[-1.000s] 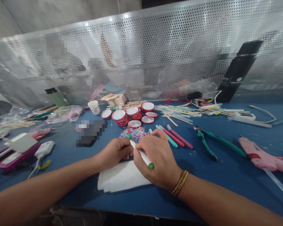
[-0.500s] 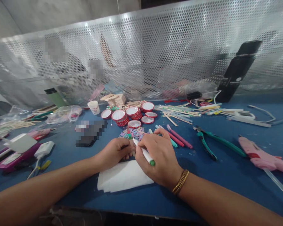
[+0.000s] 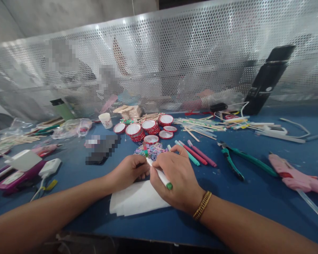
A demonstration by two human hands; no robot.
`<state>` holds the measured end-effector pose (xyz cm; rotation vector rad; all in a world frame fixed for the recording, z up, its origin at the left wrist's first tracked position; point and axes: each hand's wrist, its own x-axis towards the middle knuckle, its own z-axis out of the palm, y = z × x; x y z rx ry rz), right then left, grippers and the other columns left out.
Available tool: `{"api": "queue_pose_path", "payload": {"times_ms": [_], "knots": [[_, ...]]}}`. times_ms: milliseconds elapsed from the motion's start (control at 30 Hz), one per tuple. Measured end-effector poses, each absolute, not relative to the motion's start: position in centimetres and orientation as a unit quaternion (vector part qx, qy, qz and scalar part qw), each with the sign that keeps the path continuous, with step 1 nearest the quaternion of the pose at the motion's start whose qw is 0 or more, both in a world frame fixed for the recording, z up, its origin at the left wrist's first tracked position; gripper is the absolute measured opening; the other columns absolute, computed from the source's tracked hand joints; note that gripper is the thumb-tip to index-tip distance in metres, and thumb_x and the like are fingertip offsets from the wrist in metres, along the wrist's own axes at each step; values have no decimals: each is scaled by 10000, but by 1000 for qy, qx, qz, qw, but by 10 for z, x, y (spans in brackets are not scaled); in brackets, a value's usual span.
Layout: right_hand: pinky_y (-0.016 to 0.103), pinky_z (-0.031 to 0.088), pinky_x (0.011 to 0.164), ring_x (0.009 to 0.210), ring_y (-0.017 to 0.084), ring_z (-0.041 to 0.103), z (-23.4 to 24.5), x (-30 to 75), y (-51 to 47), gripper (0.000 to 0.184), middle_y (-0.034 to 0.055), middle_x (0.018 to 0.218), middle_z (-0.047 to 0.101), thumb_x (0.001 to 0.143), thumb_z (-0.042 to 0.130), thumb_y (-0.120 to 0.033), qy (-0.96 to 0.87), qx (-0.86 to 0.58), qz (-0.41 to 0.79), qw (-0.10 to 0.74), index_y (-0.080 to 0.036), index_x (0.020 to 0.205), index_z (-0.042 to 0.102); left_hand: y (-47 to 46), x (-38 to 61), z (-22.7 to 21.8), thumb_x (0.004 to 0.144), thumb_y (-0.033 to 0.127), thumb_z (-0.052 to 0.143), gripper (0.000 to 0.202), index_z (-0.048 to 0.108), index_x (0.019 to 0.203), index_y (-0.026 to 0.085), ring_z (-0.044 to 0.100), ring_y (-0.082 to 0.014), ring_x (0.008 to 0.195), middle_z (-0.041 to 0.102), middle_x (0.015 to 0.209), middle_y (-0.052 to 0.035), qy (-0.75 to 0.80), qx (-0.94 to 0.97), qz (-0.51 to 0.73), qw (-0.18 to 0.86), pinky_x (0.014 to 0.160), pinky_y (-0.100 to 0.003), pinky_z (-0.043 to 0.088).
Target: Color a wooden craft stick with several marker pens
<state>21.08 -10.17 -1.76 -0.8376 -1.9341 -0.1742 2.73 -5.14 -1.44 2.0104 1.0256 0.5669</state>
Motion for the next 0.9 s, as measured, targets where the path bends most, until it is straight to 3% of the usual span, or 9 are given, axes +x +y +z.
{"api": "queue_pose_path", "payload": {"times_ms": [467, 900], "knots": [[405, 374, 827, 631, 150, 567, -17, 213, -100, 82, -21, 667, 603, 839, 527, -137, -787, -367, -73, 490, -201, 790, 543, -50, 27, -15, 900, 298, 503, 259, 598, 703, 159, 524, -92, 571, 586, 663, 10, 386, 793, 232, 411, 550, -198, 422], [421, 369, 871, 634, 147, 576, -17, 210, -102, 70, -14, 685, 623, 858, 525, -145, -797, -348, -73, 488, -203, 823, 541, -50, 27, -16, 883, 314, 527, 272, 591, 663, 166, 523, -94, 550, 575, 602, 24, 404, 789, 227, 403, 533, -201, 410]]}}
